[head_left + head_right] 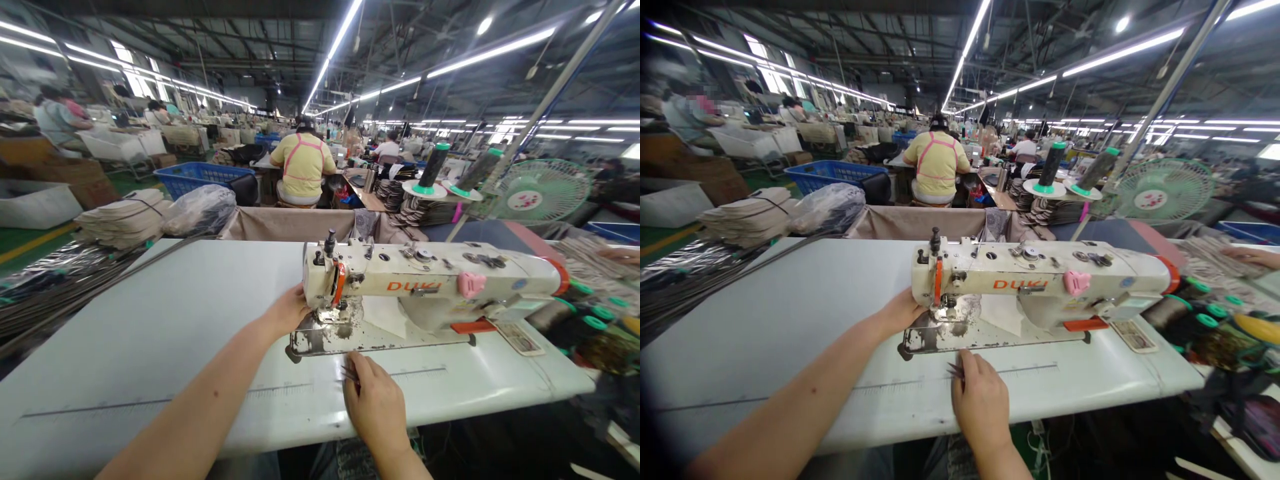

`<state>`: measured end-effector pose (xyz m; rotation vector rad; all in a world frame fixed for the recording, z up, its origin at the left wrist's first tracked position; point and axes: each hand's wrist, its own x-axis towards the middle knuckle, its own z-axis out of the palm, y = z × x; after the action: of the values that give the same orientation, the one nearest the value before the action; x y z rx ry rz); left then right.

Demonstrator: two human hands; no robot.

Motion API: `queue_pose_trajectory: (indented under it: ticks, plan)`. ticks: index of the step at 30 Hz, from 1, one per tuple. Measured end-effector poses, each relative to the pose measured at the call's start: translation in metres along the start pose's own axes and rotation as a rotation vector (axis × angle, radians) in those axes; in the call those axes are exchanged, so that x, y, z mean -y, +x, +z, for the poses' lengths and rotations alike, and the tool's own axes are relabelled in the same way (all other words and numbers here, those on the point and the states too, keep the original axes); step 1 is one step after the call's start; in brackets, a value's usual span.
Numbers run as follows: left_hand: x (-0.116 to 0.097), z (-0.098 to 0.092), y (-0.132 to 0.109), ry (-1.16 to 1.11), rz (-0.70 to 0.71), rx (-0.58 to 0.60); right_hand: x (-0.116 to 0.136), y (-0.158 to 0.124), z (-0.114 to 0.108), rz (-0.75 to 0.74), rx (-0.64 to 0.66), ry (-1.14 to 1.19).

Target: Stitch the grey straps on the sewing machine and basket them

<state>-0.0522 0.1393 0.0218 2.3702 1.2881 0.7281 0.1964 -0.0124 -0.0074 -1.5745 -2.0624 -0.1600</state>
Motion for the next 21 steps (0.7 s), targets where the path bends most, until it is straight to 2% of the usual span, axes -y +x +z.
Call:
queue_pose_trajectory:
  ticks: [10,21]
  plan:
    - [0.000,-0.012,-0.012,0.011,-0.012,-0.030,0.000,-0.002,0.001,0.004,-0.006,0.035]
    - [-0.024,-0.012,-0.036,-0.068,-0.196,-0.023,0.004,0.002,-0.005,-0.004,-0.008,0.040]
